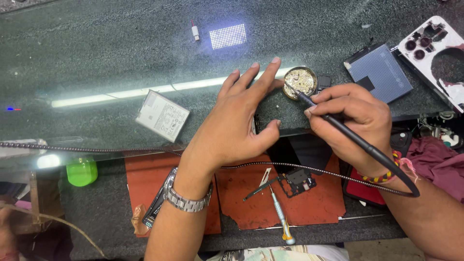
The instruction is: The person uses a soldering iron to apply solder to the connector terminals on a smartphone battery. They repeatedly dip the iron into a solder pot, then touch the tip to the battery contacts while holding the battery steady with the other hand.
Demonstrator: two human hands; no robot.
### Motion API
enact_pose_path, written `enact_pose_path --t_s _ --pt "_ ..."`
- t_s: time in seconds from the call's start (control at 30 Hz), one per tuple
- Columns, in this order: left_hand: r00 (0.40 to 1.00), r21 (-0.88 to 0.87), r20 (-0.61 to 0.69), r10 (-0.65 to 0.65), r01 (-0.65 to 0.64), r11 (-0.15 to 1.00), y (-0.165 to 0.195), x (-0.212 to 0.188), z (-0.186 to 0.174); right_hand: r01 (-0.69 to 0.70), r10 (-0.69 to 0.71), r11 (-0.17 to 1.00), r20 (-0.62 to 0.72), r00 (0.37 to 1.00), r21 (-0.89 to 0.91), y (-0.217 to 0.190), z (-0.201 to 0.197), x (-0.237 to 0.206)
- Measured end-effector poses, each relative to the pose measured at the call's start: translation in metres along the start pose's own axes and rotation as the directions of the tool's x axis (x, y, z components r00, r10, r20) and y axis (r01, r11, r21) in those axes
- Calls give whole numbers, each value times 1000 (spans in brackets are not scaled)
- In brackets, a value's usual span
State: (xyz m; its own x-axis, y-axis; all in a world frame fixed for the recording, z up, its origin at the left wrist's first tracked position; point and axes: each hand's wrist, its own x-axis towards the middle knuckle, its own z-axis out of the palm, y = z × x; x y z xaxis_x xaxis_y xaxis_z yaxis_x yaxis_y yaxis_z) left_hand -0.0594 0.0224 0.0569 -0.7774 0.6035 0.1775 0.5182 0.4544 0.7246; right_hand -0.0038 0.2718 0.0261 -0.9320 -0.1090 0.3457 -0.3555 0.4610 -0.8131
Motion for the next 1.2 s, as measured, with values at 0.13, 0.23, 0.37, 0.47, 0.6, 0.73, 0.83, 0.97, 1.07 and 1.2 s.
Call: enact_pose_path --t_s 0.13,0.23,0.37,0.47,0.6,0.73,0.83,0.97,1.07,1.2 --pt "1000 6 -1 -10 10 1000 3 -1 1 -53 56 996 -38 998 70 -1 2 -1" --pt "1000 14 0 -17 17 1000 4 -2 3 -23 24 1000 -31 999 19 -1 0 -2" --pt "1000 18 1 -7 7 1000 3 -2 3 -52 53 998 -22 998 17 -2 -1 0" --pt "1000 3 0 -19 19 1000 2 -3 4 -57 58 998 -11 998 16 -3 -1 1" --pt "1000 0 -9 -4 4 1000 1 -5 5 -47 47 998 5 999 48 -4 -3 0" --pt "1000 -2 -15 -8 8 1000 0 -6 6 -44 46 992 -7 999 120 -3 -3 0" --pt "997 -45 -66 39 -42 998 0 -12 5 -103 115 984 -77 990 146 -3 -4 0" --pt "995 14 -85 48 -47 999 3 -36 -5 -23 58 950 -103 993 311 -1 -1 -3" --pt "998 77 -62 -24 29 997 7 -55 -10 38 -5 942 -100 995 335 5 0 -4" --pt "994 128 -98 -53 66 990 6 -70 -7 53 -21 931 -91 996 360 14 0 -7"
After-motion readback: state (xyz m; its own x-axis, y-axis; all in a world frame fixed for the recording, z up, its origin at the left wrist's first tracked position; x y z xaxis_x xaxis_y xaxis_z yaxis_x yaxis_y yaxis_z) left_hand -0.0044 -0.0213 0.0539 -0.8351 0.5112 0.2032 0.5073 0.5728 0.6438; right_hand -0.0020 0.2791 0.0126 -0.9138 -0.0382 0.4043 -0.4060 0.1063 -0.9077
